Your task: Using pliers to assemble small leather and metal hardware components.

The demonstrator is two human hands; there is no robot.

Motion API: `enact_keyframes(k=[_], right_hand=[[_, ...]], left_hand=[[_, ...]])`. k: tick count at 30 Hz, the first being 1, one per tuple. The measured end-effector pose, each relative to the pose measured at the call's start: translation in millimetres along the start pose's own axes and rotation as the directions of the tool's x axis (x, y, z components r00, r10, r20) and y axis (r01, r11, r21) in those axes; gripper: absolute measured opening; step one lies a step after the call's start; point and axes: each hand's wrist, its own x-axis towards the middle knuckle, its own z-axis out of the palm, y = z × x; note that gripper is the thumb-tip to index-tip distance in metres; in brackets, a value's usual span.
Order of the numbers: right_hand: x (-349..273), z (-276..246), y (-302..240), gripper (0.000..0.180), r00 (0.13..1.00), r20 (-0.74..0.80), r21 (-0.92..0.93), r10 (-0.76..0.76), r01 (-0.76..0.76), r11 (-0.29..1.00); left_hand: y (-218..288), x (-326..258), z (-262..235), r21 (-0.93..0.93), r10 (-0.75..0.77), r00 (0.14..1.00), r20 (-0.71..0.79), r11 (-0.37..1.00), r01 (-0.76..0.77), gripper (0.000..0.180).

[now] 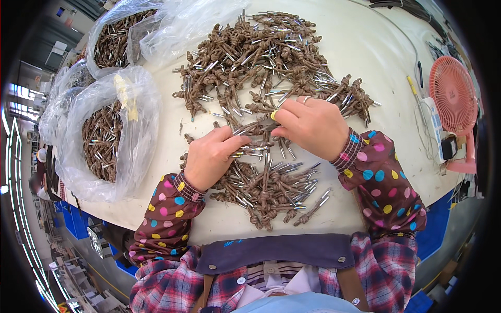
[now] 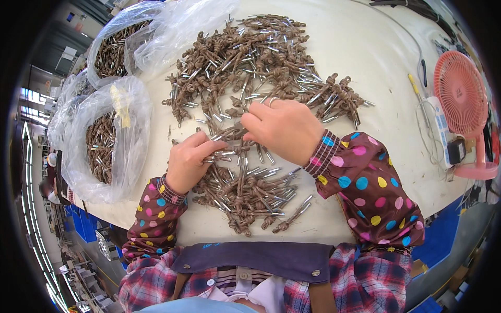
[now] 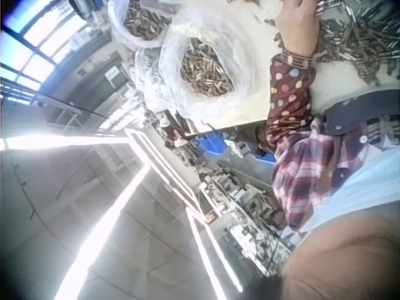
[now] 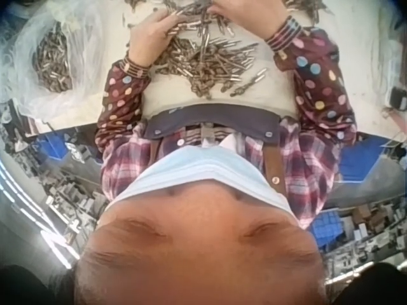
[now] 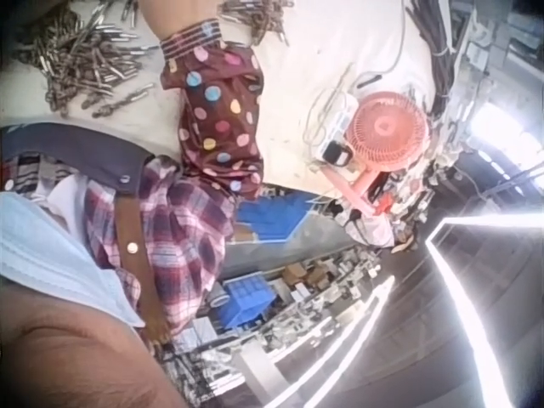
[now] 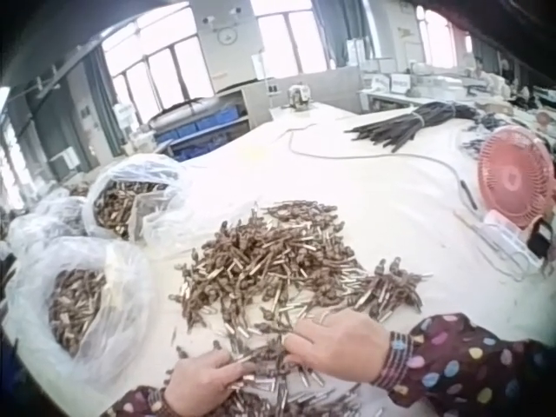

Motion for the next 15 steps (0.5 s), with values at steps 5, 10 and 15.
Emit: enact_keyframes(k=[5,10,15], right_hand=[[0.5,1.8,0.5,0.025,0.992,0.040,-0.023,-0.122,0.123,0.992],[0.6,8.7,-3.6,0.024,0.986,0.008,-0.073,-0.167,0.167,0.983],[0.8,4.8,0.4,0.025,0.995,-0.061,0.018,-0.074,0.075,0.997]], left_hand=[[-1.1,-0.5,0.2,0.013,0.013,1.000,-0.009,1.000,-0.013,0.027],[0.3,0.5,1.6,-0.004,0.029,0.999,-0.036,1.000,-0.030,0.028],[-3.3,-1.9,3.8,-0.240,-0.061,0.998,-0.009,0.969,0.057,0.024]])
